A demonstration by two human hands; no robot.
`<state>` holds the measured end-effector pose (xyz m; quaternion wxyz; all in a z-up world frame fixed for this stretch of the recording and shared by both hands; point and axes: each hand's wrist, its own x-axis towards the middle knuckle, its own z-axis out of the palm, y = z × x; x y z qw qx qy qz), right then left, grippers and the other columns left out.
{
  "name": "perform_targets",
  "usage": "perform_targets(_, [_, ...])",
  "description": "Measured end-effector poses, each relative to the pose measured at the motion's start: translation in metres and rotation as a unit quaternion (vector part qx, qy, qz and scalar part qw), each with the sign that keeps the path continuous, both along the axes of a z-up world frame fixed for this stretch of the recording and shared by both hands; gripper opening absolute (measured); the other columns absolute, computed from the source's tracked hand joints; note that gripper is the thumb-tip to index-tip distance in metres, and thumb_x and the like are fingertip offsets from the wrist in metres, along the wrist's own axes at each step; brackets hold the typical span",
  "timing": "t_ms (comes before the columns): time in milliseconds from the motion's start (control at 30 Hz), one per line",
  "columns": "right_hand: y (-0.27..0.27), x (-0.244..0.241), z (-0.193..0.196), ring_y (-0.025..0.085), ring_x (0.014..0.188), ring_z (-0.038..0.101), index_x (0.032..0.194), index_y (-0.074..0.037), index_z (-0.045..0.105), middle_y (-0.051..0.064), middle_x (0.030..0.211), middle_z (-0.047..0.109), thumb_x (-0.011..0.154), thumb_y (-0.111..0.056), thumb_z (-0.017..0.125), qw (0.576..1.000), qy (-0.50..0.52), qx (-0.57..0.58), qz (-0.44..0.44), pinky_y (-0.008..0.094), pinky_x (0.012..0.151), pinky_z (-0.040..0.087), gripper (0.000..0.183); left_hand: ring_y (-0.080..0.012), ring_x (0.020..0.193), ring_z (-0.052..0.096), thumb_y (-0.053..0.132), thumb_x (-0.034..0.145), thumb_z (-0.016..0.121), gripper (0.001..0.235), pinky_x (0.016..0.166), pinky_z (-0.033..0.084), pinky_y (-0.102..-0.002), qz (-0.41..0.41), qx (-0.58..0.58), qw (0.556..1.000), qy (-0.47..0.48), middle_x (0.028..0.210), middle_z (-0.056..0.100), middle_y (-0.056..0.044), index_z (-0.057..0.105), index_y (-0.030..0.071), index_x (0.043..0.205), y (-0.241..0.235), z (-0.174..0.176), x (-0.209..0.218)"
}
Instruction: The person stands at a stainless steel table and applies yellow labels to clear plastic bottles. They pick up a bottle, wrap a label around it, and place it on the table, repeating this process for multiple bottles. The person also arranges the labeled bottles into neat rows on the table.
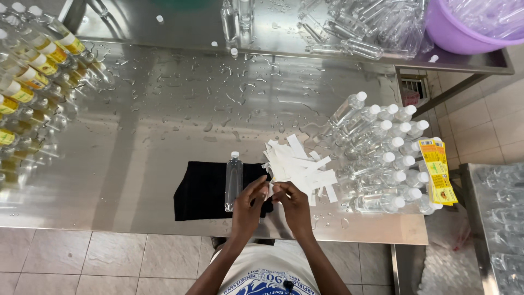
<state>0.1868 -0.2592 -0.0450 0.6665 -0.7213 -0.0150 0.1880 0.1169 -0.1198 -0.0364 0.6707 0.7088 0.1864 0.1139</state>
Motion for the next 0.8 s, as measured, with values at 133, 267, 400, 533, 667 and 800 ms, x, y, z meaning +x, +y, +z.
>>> perform_targets(133, [-0.006,-0.008,0.009,0.022,0.080,0.075,0.121,0.005,0.082,0.018,0.088,0.076,0.104,0.002,0.067,0.999,0.005,0.034,-0.013,0.040,0.084,0.065,0.023,-0.0377,0.127,0.074,0.012,0.110,0.064,0.032,0.111,0.054,-0.061,-0.009,-0.035,0.999,0.019,0.128,0.081,-0.014,0.075,0.013,0.139,-0.007,-0.012,0.003])
perform_targets(267, [-0.013,-0.009,0.015,0.021,0.080,0.074,0.121,0.004,0.083,0.016,0.086,0.076,0.104,0.002,0.067,0.999,-0.005,0.033,-0.014,0.041,0.084,0.063,0.023,-0.0296,0.117,0.079,0.024,0.113,0.063,0.026,0.105,0.058,-0.054,-0.001,-0.077,0.997,0.008,0.113,0.085,-0.013,0.082,0.012,0.127,-0.011,-0.036,0.013])
perform_targets(400, [-0.041,0.002,-0.036,0.021,0.073,0.070,0.116,0.002,0.080,0.011,0.080,0.065,0.101,0.006,0.064,0.980,0.070,0.126,-0.137,0.035,0.072,0.063,0.021,-0.0217,0.083,0.076,0.021,0.114,0.061,0.026,0.081,0.064,-0.039,0.069,-0.193,0.977,0.054,0.087,0.075,-0.014,0.075,0.000,0.117,-0.014,-0.068,0.043])
perform_targets(533, [-0.105,0.017,-0.024,0.012,0.074,0.068,0.106,-0.012,0.071,-0.004,0.082,0.061,0.104,-0.004,0.061,0.912,0.074,0.216,-0.342,0.024,0.065,0.056,0.013,-0.0290,0.085,0.074,0.018,0.114,0.051,0.020,0.077,0.064,-0.042,0.169,-0.374,0.904,0.120,0.097,0.064,-0.013,0.059,-0.001,0.117,0.009,-0.118,0.088])
perform_targets(667, [-0.161,0.020,0.003,0.012,0.080,0.069,0.113,-0.012,0.068,-0.002,0.089,0.067,0.111,-0.009,0.058,0.869,-0.021,0.188,-0.457,0.021,0.069,0.058,0.010,-0.0266,0.081,0.076,0.019,0.118,0.047,0.017,0.065,0.065,-0.043,0.187,-0.377,0.899,0.122,0.096,0.066,-0.010,0.056,0.004,0.115,0.019,-0.139,0.115])
perform_targets(800, [-0.167,0.023,0.003,0.013,0.078,0.067,0.118,-0.011,0.071,0.003,0.086,0.068,0.111,-0.010,0.061,0.881,-0.068,0.170,-0.437,0.021,0.065,0.056,0.013,-0.0341,0.084,0.081,0.006,0.108,0.059,0.030,0.069,0.071,-0.044,0.180,-0.336,0.912,0.149,0.105,0.070,-0.015,0.056,-0.001,0.137,-0.012,-0.128,0.132])
